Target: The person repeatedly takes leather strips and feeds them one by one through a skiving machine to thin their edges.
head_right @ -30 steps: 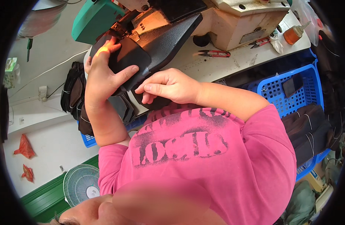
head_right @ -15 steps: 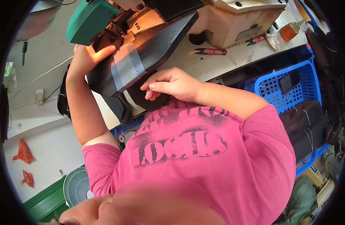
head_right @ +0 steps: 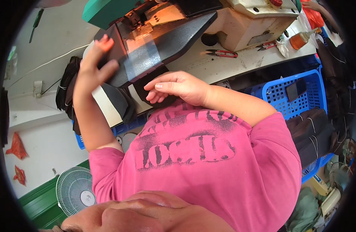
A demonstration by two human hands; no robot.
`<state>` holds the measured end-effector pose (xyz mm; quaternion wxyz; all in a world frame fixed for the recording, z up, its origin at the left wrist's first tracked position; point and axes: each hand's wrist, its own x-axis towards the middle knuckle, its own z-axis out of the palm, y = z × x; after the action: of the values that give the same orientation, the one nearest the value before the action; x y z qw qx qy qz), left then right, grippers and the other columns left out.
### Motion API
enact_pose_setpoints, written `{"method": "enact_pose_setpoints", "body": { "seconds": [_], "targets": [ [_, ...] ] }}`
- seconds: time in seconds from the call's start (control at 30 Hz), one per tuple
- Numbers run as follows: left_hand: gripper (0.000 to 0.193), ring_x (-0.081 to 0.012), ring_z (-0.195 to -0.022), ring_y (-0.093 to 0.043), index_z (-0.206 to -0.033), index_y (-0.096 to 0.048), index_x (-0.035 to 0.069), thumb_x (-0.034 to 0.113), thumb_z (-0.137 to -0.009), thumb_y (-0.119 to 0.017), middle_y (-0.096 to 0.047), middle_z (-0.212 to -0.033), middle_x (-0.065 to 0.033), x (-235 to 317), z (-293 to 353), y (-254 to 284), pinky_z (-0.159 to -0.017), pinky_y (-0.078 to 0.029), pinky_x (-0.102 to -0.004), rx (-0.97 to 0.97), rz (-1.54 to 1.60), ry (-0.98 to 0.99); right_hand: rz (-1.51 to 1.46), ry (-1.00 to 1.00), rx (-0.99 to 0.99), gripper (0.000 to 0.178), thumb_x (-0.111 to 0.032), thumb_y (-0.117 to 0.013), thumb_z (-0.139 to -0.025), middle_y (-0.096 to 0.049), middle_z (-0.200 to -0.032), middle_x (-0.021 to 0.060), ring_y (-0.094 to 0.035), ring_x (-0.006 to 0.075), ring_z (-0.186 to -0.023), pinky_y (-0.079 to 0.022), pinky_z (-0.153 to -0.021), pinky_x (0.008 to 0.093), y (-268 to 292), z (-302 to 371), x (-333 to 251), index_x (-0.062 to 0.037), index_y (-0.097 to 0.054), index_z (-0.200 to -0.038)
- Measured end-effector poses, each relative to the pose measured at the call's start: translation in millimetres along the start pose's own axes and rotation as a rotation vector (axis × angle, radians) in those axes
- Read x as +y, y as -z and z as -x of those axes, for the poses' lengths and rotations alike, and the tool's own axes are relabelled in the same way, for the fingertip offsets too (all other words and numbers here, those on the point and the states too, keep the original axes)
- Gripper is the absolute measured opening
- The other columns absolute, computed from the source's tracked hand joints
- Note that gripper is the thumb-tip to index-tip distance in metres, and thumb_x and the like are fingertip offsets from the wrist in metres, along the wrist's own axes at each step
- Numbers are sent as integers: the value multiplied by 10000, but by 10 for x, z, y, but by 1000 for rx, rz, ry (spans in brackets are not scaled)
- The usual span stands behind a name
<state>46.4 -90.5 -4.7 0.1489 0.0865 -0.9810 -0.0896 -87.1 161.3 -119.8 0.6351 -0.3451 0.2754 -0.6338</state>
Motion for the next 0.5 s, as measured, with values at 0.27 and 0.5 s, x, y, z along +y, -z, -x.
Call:
{"method": "enact_pose_setpoints", "body": {
  "seconds": [0.27, 0.5],
  "targets": [
    [513, -257, -950, -563, -1089, -634, 5, 468, -868, -651, -601, -1036, -124, 992, 1285, -254, -896, -414, -390, 619, 278, 140, 2, -3, -152, 437, -70, -534, -968, -596, -1237, 87, -584, 157, -1093, -499, -909, 316, -465, -356, 94, -14, -414, -1385],
    [917, -335, -1005, -622, -1299, -478, -79, 734, -902, -324, -599, -1203, -232, 247, 1463, -668, -816, -534, -418, 65, 2204, 194, 564, -142, -423, 152, -76, -505, -957, -622, -875, 45, -636, 116, -783, -540, -715, 288, -882, -654, 256, 4, -537, -1082]
  ]
}}
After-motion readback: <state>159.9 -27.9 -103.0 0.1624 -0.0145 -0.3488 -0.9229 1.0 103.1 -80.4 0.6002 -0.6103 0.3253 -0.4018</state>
